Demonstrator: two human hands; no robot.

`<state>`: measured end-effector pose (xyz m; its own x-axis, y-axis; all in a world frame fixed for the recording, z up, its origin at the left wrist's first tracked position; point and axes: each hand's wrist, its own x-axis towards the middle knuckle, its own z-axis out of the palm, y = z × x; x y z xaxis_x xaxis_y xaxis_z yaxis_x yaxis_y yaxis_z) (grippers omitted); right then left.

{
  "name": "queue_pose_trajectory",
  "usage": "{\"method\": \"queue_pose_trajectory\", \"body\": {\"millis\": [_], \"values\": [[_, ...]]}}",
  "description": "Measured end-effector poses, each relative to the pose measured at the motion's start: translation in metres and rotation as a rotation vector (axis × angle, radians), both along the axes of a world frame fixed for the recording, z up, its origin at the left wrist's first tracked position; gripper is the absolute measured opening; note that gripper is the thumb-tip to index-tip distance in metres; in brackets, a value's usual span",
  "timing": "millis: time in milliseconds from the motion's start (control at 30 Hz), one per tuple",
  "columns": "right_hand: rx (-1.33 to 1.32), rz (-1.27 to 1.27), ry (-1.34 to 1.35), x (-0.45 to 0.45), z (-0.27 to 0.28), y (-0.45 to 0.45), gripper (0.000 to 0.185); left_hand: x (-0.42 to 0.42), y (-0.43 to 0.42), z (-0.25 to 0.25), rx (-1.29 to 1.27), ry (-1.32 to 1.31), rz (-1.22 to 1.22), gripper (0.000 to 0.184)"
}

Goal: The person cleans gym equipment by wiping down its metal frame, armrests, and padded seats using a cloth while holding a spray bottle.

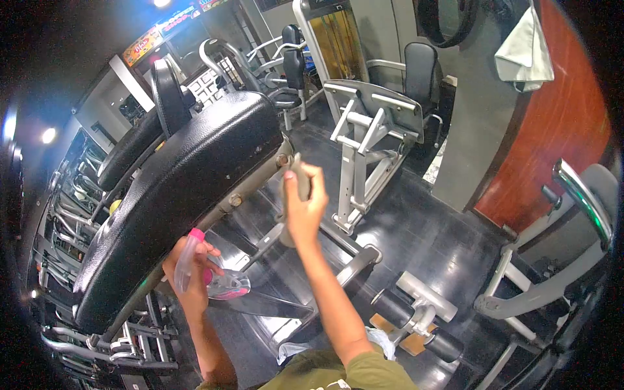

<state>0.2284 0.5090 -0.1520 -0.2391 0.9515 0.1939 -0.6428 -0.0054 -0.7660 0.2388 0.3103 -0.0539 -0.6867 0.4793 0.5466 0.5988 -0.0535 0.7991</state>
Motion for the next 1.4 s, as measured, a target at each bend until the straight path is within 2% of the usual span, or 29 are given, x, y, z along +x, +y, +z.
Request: {"method": "queue_pose_trajectory", "body": {"millis": [67, 133, 200, 267, 333, 367, 400, 467, 533, 600, 667, 733, 767, 867, 900, 933, 1000, 1200, 1267, 1333, 1400], "values": [[0.365, -0.050, -0.174, 0.002, -0.009, -0.026, 0.021, 0.002, 0.002, 0.003, 0.001, -0.041, 0.038, 0.021], [0.489, 0.024, -0.219, 0.009, -0.007, -0.053, 0.020, 0.001, 0.001, 0.001, 0.009, -0.031, 0.030, 0.019], [0.398, 0.047, -0.188, 0.015, 0.002, -0.059, 0.022, -0.001, 0.000, 0.000, 0.022, -0.024, 0.037, 0.018], [0.260, -0.230, -0.057, 0.015, 0.011, -0.048, 0.023, -0.002, -0.005, 0.001, -0.032, -0.043, 0.030, 0.015], [0.222, -0.289, -0.120, 0.018, 0.027, -0.024, 0.022, 0.000, -0.008, 0.005, -0.072, -0.088, 0.035, 0.015], [0.207, -0.218, -0.120, 0.021, 0.037, -0.018, 0.021, 0.001, -0.009, 0.007, -0.110, -0.134, 0.023, 0.015], [0.212, -0.211, -0.120, 0.026, 0.044, -0.020, 0.021, 0.001, -0.010, 0.007, -0.105, -0.135, 0.029, 0.015], [0.442, -0.339, -0.298, 0.033, 0.057, -0.025, 0.021, 0.000, -0.012, 0.009, -0.158, -0.170, 0.019, 0.019], [0.459, -0.316, -0.245, 0.034, 0.051, -0.035, 0.021, 0.002, -0.011, 0.012, -0.138, -0.183, 0.005, 0.022], [0.467, -0.083, -0.181, 0.040, 0.046, -0.045, 0.022, 0.002, -0.011, 0.014, -0.117, -0.197, -0.008, 0.024], [0.386, -0.023, -0.184, 0.042, 0.030, -0.046, 0.022, 0.001, -0.015, 0.013, -0.062, -0.241, -0.082, 0.026], [0.187, 0.001, -0.110, 0.041, 0.014, -0.055, 0.024, 0.006, -0.023, 0.009, -0.035, -0.272, -0.061, 0.026], [0.055, 0.120, -0.062, 0.044, 0.007, -0.061, 0.024, 0.007, -0.027, 0.003, -0.005, -0.267, -0.048, 0.025], [0.068, 0.266, -0.073, 0.052, -0.007, -0.081, 0.027, 0.019, -0.041, -0.015, 0.050, -0.255, 0.026, 0.023], [-0.063, 0.445, -0.191, 0.064, 0.001, -0.088, 0.025, 0.023, -0.046, -0.021, 0.101, -0.242, 0.059, 0.022], [0.193, 0.337, -0.248, 0.054, -0.015, -0.092, 0.026, 0.027, -0.052, -0.027, 0.150, -0.226, 0.093, 0.022], [0.286, 0.362, -0.229, 0.052, -0.028, -0.106, 0.025, 0.030, -0.064, -0.040, 0.187, -0.248, 0.172, 0.021], [0.264, 0.550, -0.092, 0.055, -0.031, -0.133, 0.031, 0.031, -0.086, -0.065, 0.292, -0.203, 0.425, 0.021], [0.301, 0.530, -0.106, 0.054, -0.039, -0.139, 0.031, 0.030, -0.090, -0.067, 0.342, -0.219, 0.461, 0.020], [0.502, 0.414, -0.178, 0.054, -0.039, -0.143, 0.033, 0.031, -0.093, -0.068, 0.316, -0.231, 0.436, 0.018], [0.537, 0.422, -0.188, 0.058, -0.031, -0.144, 0.032, 0.033, -0.098, -0.071, 0.351, -0.240, 0.443, 0.017]]}}
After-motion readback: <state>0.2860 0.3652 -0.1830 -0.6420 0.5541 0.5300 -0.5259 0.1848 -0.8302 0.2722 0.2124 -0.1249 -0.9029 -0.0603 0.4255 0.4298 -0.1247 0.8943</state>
